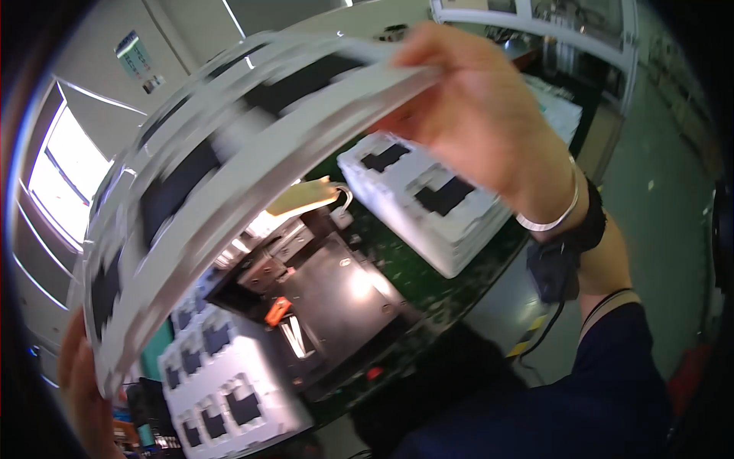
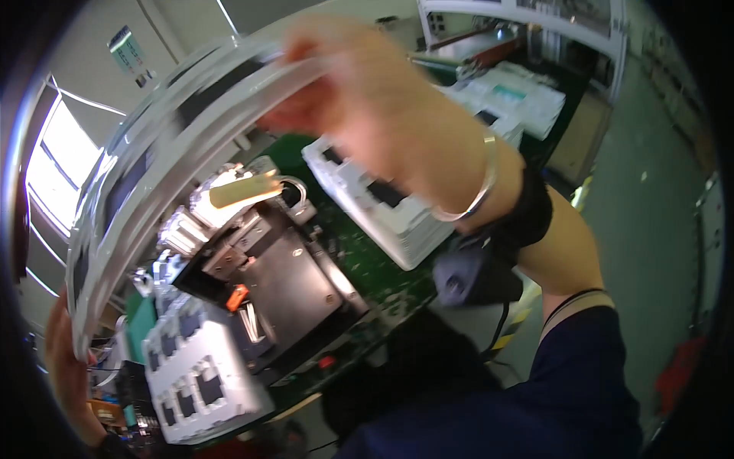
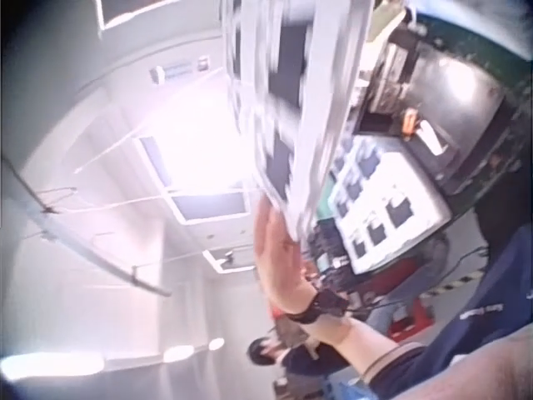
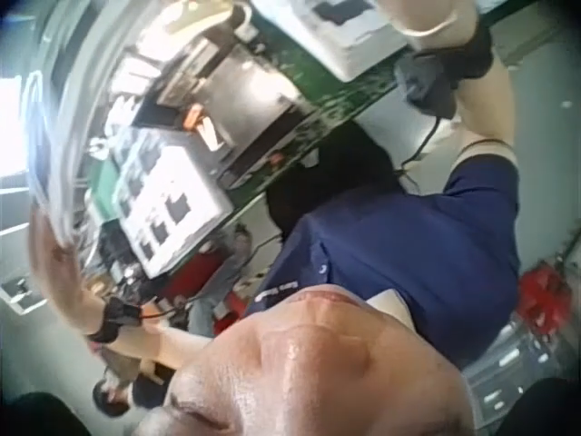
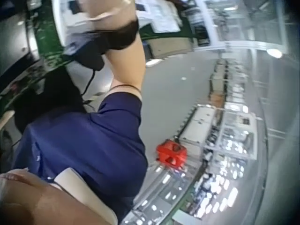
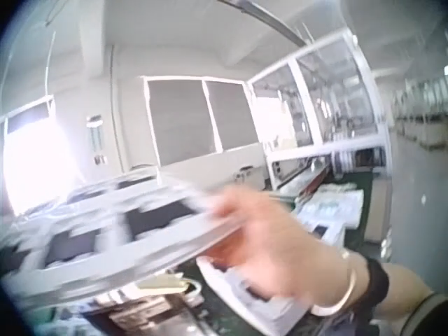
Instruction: Assembling small plastic components using a pneumatic press machine.
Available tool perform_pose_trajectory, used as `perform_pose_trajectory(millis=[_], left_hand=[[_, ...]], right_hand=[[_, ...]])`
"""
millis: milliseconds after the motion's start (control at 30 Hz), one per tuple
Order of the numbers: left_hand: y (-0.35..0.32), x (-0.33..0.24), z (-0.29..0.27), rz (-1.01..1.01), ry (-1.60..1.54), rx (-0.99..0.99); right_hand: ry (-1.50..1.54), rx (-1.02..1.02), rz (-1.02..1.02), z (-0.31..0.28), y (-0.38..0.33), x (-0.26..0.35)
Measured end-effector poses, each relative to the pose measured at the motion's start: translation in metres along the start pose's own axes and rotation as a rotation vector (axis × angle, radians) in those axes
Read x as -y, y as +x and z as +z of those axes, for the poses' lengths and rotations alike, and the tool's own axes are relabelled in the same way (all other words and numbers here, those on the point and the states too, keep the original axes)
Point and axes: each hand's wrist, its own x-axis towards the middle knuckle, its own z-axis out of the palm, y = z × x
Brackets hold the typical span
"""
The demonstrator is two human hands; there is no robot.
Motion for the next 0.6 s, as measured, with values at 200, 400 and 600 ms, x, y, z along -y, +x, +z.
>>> perform_pose_trajectory(millis=[200,400,600], left_hand=[[0.084,-0.196,0.159,-0.267,-0.994,0.375],[0.105,-0.225,0.305,-0.190,-0.692,0.667],[0.077,-0.231,0.353,-0.170,-0.676,0.618]], right_hand=[[-0.353,-0.305,-0.108,-0.150,-0.039,0.097],[-0.646,-0.552,0.010,-0.296,-0.092,0.098],[-0.808,-0.570,0.122,-0.319,-0.100,0.065]])
